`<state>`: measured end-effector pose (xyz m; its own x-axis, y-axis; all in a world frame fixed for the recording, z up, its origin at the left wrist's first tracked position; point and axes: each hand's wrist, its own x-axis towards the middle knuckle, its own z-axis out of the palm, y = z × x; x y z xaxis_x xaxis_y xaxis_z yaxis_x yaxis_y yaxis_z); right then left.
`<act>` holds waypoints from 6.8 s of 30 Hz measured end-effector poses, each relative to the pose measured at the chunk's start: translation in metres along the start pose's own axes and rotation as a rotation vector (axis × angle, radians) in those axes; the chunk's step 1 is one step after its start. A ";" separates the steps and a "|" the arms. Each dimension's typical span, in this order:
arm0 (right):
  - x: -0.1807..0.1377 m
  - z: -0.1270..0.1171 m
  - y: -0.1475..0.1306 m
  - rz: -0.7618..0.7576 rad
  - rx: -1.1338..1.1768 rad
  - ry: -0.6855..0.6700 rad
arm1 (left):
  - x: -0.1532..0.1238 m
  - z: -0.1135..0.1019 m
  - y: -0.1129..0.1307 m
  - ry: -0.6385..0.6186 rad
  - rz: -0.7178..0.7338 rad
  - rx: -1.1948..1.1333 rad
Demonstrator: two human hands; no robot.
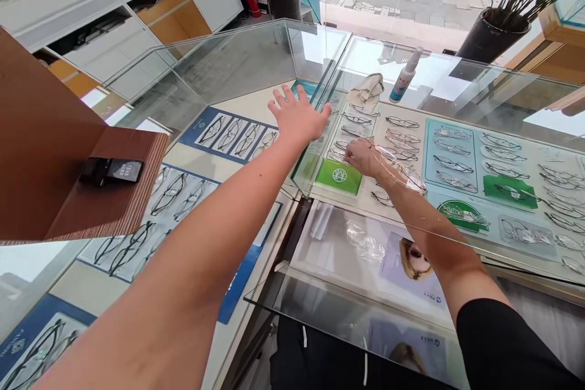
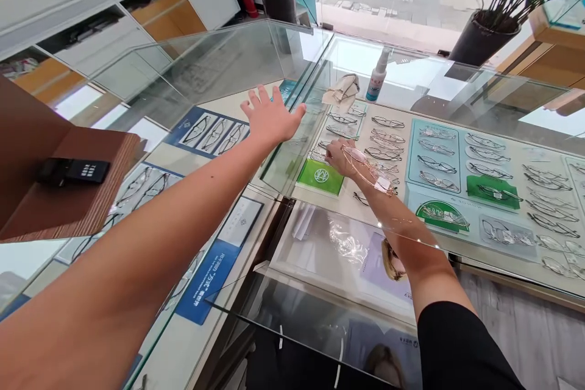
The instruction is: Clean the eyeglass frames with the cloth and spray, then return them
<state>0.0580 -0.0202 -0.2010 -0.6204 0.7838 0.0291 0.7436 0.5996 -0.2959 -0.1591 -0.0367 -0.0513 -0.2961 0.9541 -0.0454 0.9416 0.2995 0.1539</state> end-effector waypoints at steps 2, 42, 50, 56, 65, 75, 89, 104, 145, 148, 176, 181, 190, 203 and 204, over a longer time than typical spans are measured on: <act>0.000 0.005 0.002 0.014 0.001 -0.030 | 0.000 0.001 0.000 -0.002 -0.001 -0.001; -0.008 0.000 -0.014 0.172 -0.077 0.044 | 0.005 0.004 -0.002 0.003 0.008 -0.016; -0.136 -0.049 -0.145 0.085 0.086 -0.395 | 0.002 0.000 0.000 -0.006 0.013 -0.041; -0.181 -0.137 -0.171 -0.023 0.124 0.044 | 0.005 0.003 -0.001 0.001 0.012 -0.042; -0.146 -0.144 -0.077 0.312 -0.164 0.407 | 0.003 0.000 0.000 0.010 0.014 -0.064; -0.193 -0.176 -0.174 -0.018 0.390 0.007 | 0.002 0.000 0.000 -0.006 0.012 -0.053; -0.091 0.011 -0.085 0.221 0.090 0.047 | 0.003 0.001 0.000 0.009 0.007 -0.032; -0.050 -0.004 -0.041 0.350 0.030 0.205 | 0.012 0.006 -0.001 -0.002 -0.006 -0.064; 0.048 0.005 0.076 0.576 0.003 0.144 | 0.015 0.003 -0.001 0.003 -0.021 -0.032; 0.047 0.000 0.072 0.573 -0.018 0.191 | 0.015 0.003 -0.001 0.003 -0.025 -0.028; 0.004 -0.017 0.049 0.509 0.100 -0.004 | 0.014 -0.001 0.002 -0.009 -0.040 -0.007; 0.012 -0.005 0.023 0.410 0.065 -0.066 | 0.016 0.001 0.002 -0.007 -0.048 0.003; 0.021 -0.001 0.009 0.407 0.071 -0.052 | 0.018 0.002 0.002 0.003 -0.050 -0.004; -0.006 -0.014 -0.030 0.359 -0.011 0.097 | 0.020 0.002 0.002 -0.010 -0.036 0.012; -0.018 -0.016 -0.043 0.327 -0.025 0.106 | 0.021 0.003 0.002 -0.003 -0.035 0.010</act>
<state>0.0414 -0.0578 -0.1740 -0.3196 0.9469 0.0363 0.9056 0.3165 -0.2823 -0.1631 -0.0160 -0.0552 -0.3281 0.9431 -0.0539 0.9323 0.3325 0.1422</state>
